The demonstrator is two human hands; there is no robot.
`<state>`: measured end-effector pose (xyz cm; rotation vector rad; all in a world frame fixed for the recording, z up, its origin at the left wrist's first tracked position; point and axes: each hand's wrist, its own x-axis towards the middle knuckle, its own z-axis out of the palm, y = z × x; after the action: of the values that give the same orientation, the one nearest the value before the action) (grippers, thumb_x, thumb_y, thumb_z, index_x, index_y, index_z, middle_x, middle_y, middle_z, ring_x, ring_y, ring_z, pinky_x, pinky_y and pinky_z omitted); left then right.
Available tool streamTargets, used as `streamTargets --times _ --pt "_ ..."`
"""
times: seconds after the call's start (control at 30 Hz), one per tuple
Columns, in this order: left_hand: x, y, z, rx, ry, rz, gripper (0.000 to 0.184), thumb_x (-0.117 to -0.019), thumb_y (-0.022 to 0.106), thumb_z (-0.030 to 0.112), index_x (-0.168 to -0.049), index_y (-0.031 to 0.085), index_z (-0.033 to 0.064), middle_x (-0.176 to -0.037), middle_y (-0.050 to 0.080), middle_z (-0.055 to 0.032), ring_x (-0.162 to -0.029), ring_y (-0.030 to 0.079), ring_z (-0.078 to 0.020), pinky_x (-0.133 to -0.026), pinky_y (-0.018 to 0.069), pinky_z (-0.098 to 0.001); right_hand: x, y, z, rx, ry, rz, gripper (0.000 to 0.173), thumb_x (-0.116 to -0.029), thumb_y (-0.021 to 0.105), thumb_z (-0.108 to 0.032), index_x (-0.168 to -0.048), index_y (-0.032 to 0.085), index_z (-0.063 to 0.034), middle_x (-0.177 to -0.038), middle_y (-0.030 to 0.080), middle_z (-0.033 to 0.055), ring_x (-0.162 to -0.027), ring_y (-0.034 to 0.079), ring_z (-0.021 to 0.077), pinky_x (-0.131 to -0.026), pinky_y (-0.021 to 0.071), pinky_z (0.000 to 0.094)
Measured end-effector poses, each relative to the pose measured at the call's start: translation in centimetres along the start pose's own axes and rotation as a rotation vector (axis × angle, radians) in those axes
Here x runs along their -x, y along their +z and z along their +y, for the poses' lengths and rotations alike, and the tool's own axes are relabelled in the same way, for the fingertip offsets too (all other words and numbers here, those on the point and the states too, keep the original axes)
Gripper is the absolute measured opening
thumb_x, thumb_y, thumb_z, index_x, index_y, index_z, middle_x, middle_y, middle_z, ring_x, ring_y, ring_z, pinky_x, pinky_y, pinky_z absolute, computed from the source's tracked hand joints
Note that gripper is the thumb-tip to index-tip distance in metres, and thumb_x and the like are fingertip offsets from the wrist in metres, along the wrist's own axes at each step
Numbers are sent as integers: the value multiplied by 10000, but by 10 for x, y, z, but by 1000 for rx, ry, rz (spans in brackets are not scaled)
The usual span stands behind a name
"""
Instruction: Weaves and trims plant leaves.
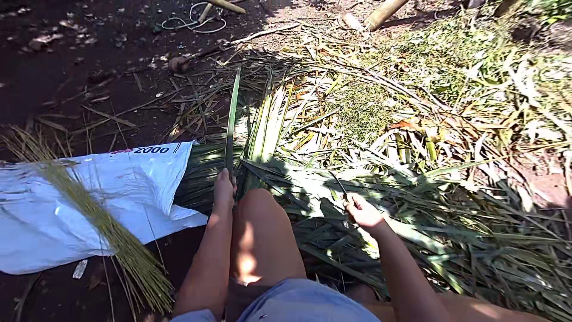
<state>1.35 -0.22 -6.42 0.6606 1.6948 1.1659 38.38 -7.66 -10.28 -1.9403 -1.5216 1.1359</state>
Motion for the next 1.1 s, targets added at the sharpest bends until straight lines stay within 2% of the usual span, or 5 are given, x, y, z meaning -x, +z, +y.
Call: streamTargets --times 0.1,0.27,0.37,0.67,1.1 --pt "53 31 25 241 -27 -186 306 -1133 349 254 -1199 524 12 -658 460 6 -438 389 -37 -404 336 -158 17 10 -47 -133 -257 44 407 -1073 413 -183 -1411 497 28 -893 618 96 -680 597 143 -668 540 343" --pt "116 71 43 174 83 -522 225 -1109 348 125 -998 531 56 -582 474 47 -419 389 7 -401 332 -128 41 31 -94 -96 -513 191 395 -1079 429 -244 -1304 590 37 -1012 680 163 -870 650 221 -825 542 414" --pt "139 91 41 125 82 -644 248 -1123 343 159 -1013 534 45 -606 461 45 -449 381 2 -428 322 -132 45 34 -103 -94 -545 212 416 -1091 415 -240 -1340 577 50 -1161 689 217 -1046 686 302 -942 539 472" --pt "154 114 38 332 -8 -639 263 -1118 325 103 -946 516 46 -576 463 39 -404 385 10 -389 338 -114 43 43 -80 -6 -503 349 389 -1082 423 -193 -1316 578 75 -1106 692 232 -976 698 347 -886 556 498" --pt "176 115 26 321 -110 -673 240 -1120 363 136 -946 502 43 -546 432 43 -394 368 4 -385 321 -123 33 33 -93 57 -358 333 368 -1080 458 -194 -1336 589 37 -1159 692 210 -1088 682 329 -989 523 490"
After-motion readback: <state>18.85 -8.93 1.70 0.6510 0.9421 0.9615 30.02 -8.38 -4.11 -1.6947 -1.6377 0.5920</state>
